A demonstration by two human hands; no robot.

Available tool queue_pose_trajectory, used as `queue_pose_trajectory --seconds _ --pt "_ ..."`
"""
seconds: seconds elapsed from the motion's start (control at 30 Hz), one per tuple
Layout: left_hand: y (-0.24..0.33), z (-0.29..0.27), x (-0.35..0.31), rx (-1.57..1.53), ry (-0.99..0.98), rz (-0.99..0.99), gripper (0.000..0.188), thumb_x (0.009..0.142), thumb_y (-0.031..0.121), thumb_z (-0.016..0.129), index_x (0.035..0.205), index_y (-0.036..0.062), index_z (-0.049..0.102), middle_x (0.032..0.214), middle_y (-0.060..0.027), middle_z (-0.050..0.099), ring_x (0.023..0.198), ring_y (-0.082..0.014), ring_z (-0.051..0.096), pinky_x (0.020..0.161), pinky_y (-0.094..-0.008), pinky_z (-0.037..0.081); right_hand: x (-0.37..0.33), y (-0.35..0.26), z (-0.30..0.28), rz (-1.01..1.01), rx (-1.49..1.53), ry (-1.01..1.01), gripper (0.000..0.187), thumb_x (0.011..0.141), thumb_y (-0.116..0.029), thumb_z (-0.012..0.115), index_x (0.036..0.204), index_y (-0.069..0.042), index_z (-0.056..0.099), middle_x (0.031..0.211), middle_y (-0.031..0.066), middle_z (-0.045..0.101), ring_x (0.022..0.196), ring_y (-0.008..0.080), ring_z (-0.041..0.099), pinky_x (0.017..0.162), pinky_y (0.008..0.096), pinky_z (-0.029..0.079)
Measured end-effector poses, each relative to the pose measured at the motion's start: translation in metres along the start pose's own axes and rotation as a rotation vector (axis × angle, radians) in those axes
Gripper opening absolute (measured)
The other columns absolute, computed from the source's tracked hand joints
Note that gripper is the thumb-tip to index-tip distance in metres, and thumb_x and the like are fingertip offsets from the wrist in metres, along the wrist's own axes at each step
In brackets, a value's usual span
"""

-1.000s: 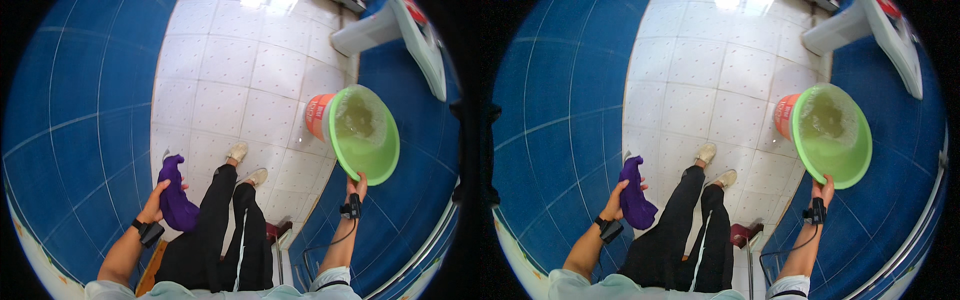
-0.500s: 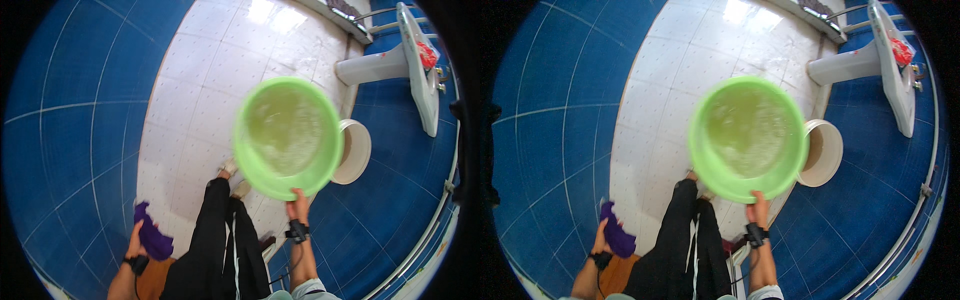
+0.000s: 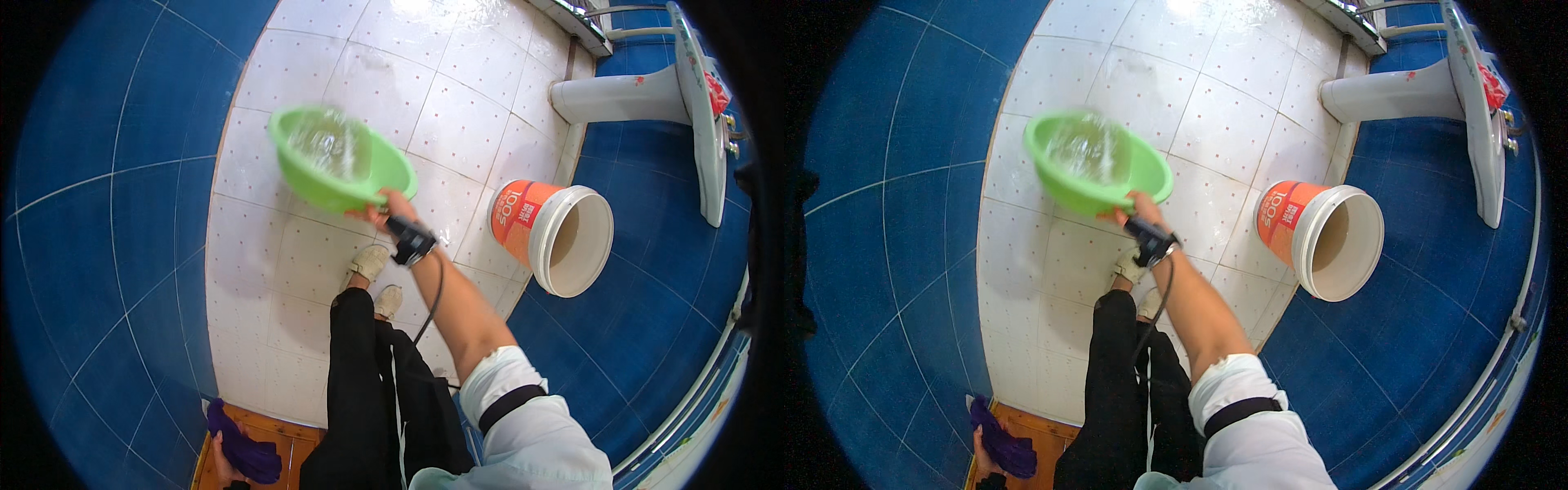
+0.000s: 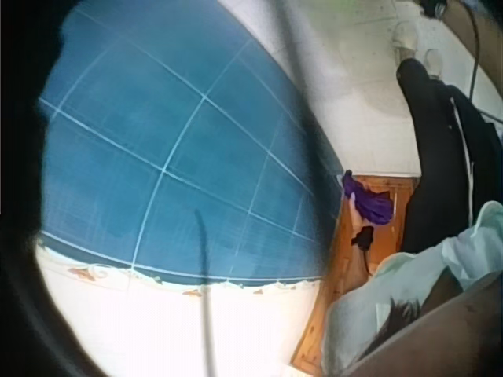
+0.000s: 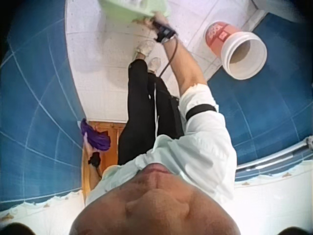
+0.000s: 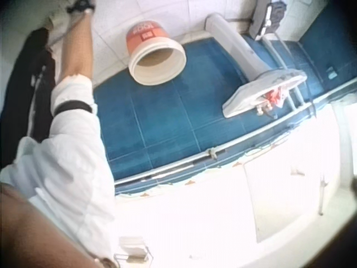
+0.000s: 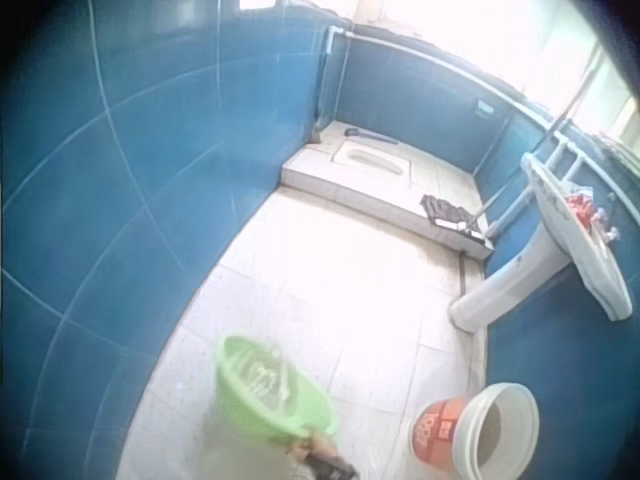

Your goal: The person washes a purple cloth in a green basin, wrings it out, and then uses a broom and dustpan to sweep the tiled bathroom floor.

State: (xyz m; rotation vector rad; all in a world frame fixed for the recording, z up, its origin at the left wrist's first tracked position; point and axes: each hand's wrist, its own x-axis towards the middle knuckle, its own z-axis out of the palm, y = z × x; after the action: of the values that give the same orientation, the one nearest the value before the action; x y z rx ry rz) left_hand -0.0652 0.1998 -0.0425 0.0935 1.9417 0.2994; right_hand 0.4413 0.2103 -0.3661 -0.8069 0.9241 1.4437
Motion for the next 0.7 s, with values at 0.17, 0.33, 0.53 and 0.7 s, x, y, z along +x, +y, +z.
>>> queue_pose_trajectory --seconds 0.17,0.33,0.53,0.7 --pt "-0.004 0.034 0.000 0.136 -0.131 -0.011 0.049 0.083 0.046 0.060 0.115 0.0103 0.050 0.098 -0.0107 0.060 0.090 -0.0239 0.060 0.073 -0.0386 0.053 -0.027 -0.077 0.001 -0.069 0.532 -0.035 0.061 0.086 -0.005 0.041 0.137 0.012 0.012 0.135 0.0455 0.011 0.104 0.0376 0.058 0.050 0.0176 0.055" --pt "0.009 0.122 -0.019 0.300 -0.233 0.010 0.055 0.086 0.040 0.058 0.128 0.0074 0.043 0.112 -0.0140 0.059 0.100 -0.0258 0.057 0.086 -0.0391 0.050 -0.050 -0.065 -0.023 0.024 0.519 -0.112 0.051 0.083 0.001 0.046 0.131 0.002 0.031 0.135 0.0430 0.016 0.075 0.0188 0.061 0.046 0.0172 0.053" --pt "0.040 0.250 -0.033 1.623 -0.682 1.434 0.097 0.059 0.012 0.075 0.143 0.0085 0.028 0.145 -0.0172 0.031 0.126 -0.0368 0.042 0.105 -0.0392 0.035 -0.089 0.019 -0.042 -0.171 -0.176 0.093 0.023 0.085 -0.015 0.054 0.097 0.005 0.052 0.086 0.0166 0.061 0.054 0.0156 0.058 0.046 0.0215 0.048" --pt "0.056 0.335 -0.027 1.498 -0.479 1.744 0.107 0.062 0.021 0.081 0.145 0.0024 0.016 0.146 -0.0220 0.025 0.121 -0.0366 0.047 0.098 -0.0343 0.042 -0.146 0.021 -0.050 -0.322 -0.475 0.062 0.027 0.082 -0.015 0.058 0.102 0.002 0.052 0.088 0.0068 0.059 0.074 0.0145 0.062 0.060 0.0220 0.053"
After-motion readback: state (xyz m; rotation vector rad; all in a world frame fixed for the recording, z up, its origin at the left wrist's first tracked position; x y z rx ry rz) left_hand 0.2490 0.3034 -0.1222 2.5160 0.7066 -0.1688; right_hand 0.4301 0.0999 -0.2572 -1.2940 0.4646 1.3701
